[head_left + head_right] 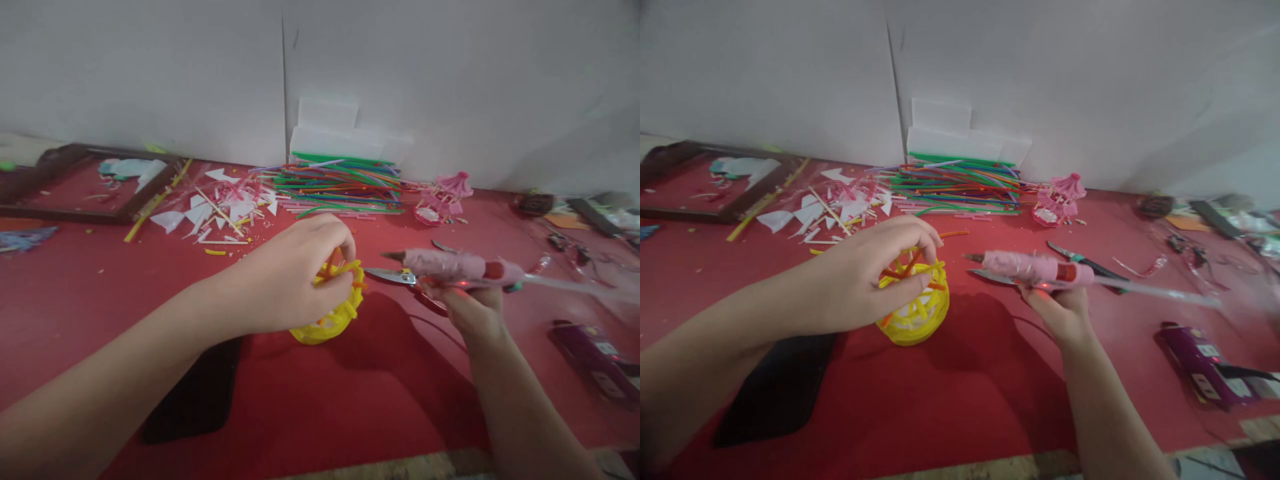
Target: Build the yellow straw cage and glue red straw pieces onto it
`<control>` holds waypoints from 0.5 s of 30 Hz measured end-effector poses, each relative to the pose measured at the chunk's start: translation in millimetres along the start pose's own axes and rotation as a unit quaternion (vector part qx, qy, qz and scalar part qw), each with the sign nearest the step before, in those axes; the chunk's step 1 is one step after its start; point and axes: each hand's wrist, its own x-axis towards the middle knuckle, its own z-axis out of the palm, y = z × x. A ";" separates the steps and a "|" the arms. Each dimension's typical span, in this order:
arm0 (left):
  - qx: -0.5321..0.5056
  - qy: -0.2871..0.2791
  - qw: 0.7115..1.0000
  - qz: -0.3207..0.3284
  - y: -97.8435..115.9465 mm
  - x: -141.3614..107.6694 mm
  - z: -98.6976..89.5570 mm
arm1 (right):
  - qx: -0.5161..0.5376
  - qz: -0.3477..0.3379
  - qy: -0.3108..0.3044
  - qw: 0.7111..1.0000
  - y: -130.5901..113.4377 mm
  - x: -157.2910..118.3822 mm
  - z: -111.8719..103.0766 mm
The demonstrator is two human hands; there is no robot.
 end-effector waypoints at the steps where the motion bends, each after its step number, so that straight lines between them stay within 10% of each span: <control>1: 0.000 0.001 1.000 -0.002 -0.1 -0.3 0.3 | 0.008 0.031 0.016 0.999 1.7 1.3 2.3; 7: 0.000 0.002 1.000 -0.017 0.0 -1.6 1.0 | -0.053 0.169 0.151 0.972 7.8 15.3 15.4; 15: 0.007 0.004 1.000 -0.019 1.2 -1.5 -0.2 | -0.224 0.197 0.042 0.954 0.1 20.1 19.5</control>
